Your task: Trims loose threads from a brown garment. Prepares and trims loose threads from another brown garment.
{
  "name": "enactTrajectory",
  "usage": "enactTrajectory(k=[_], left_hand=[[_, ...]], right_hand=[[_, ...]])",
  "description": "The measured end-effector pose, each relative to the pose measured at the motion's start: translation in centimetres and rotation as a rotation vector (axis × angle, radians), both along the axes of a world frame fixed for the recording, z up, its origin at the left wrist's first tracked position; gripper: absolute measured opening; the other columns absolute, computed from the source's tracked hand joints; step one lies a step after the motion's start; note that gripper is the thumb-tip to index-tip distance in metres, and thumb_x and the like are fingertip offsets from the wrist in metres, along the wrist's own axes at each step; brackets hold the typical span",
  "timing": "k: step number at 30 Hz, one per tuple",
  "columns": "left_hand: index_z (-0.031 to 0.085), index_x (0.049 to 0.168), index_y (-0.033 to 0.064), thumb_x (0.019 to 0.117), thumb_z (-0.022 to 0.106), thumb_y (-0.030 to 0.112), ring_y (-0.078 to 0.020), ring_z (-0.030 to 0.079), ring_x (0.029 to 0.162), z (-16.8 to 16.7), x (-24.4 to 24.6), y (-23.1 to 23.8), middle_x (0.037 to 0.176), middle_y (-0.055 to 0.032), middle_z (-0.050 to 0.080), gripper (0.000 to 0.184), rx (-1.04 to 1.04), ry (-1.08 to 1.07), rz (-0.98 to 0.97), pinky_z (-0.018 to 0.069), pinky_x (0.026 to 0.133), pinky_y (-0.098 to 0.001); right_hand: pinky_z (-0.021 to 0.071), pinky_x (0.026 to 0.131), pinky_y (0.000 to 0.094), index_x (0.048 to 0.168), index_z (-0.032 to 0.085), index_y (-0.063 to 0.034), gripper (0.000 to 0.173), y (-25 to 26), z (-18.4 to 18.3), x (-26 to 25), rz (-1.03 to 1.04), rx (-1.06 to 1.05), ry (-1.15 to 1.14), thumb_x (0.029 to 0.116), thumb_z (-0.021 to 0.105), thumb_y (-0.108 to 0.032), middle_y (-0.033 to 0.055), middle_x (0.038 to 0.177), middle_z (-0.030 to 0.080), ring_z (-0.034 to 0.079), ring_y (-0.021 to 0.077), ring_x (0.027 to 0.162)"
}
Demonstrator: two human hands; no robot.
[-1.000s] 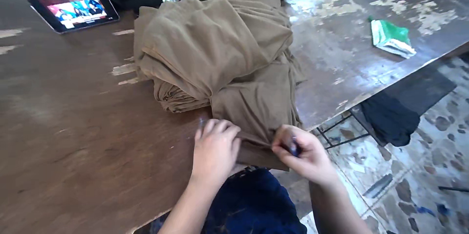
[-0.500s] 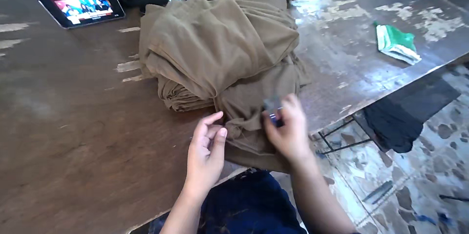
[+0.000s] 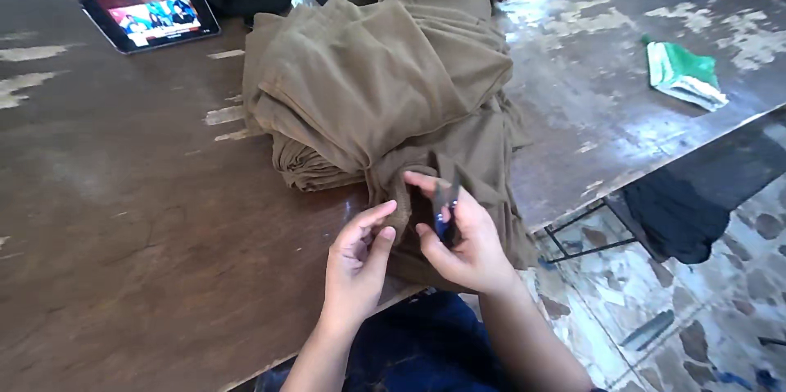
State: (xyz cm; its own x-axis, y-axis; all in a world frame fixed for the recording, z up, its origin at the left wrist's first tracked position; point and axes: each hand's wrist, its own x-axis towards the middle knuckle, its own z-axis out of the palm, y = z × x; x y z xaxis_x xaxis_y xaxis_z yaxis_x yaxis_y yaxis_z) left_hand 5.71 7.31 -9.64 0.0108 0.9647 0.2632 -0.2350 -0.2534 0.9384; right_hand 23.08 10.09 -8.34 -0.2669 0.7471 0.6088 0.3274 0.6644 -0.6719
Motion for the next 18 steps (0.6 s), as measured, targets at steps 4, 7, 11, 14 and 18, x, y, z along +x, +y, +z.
enactTrajectory(k=[4,7,11,14,18], left_hand=[[0.066,0.126,-0.0009,0.0975,0.057,-0.004,-0.0054,0.068,0.101,-0.3,-0.2,0.0,0.114,0.0010,0.073,0.030,0.014,-0.018,0.006,0.0572,0.089,-0.0241],[0.065,0.125,-0.0040,0.0930,0.067,-0.002,-0.0075,0.071,0.096,-0.4,0.0,-0.1,0.109,-0.0009,0.074,0.032,0.035,-0.033,0.004,0.0596,0.087,-0.0247],[0.072,0.111,0.0004,0.0936,0.068,-0.001,-0.0051,0.071,0.090,-0.3,0.2,0.0,0.099,0.0021,0.075,0.018,0.029,-0.032,0.069,0.0594,0.084,-0.0226],[0.076,0.104,0.0072,0.0976,0.066,0.004,-0.0021,0.070,0.092,-0.6,0.0,-0.1,0.101,0.0059,0.075,0.013,0.070,-0.079,0.089,0.0582,0.085,-0.0202],[0.067,0.105,0.0127,0.1037,0.059,0.014,-0.0036,0.068,0.088,-0.7,-0.4,-0.4,0.097,0.0067,0.072,0.009,0.060,-0.111,0.075,0.0582,0.083,-0.0245]], right_hand=[[0.0545,0.086,0.0214,0.126,0.058,0.0037,0.037,0.0,-0.3,-0.7,-0.036,-0.015,0.095,0.0918,0.064,-0.010,0.0131,0.119,0.070,0.066,0.0073,0.099],[0.0536,0.081,0.0185,0.115,0.062,0.0024,0.027,-0.2,-0.4,-0.9,-0.097,0.005,0.106,0.0917,0.068,-0.010,0.0097,0.109,0.071,0.065,0.0050,0.092],[0.0556,0.075,0.0184,0.098,0.065,0.0012,0.013,-0.3,-0.8,-1.4,-0.143,0.042,0.166,0.0896,0.072,-0.005,0.0078,0.092,0.071,0.066,0.0050,0.082],[0.0580,0.079,0.0219,0.096,0.061,-0.0015,0.010,-0.8,-0.8,-1.3,-0.120,0.045,0.190,0.0924,0.070,-0.005,0.0081,0.094,0.072,0.069,0.0078,0.086],[0.0483,0.074,0.0164,0.097,0.061,0.0012,0.021,-1.7,-1.0,0.0,-0.102,-0.024,0.064,0.0977,0.065,-0.019,0.0056,0.088,0.065,0.057,0.0024,0.080]])
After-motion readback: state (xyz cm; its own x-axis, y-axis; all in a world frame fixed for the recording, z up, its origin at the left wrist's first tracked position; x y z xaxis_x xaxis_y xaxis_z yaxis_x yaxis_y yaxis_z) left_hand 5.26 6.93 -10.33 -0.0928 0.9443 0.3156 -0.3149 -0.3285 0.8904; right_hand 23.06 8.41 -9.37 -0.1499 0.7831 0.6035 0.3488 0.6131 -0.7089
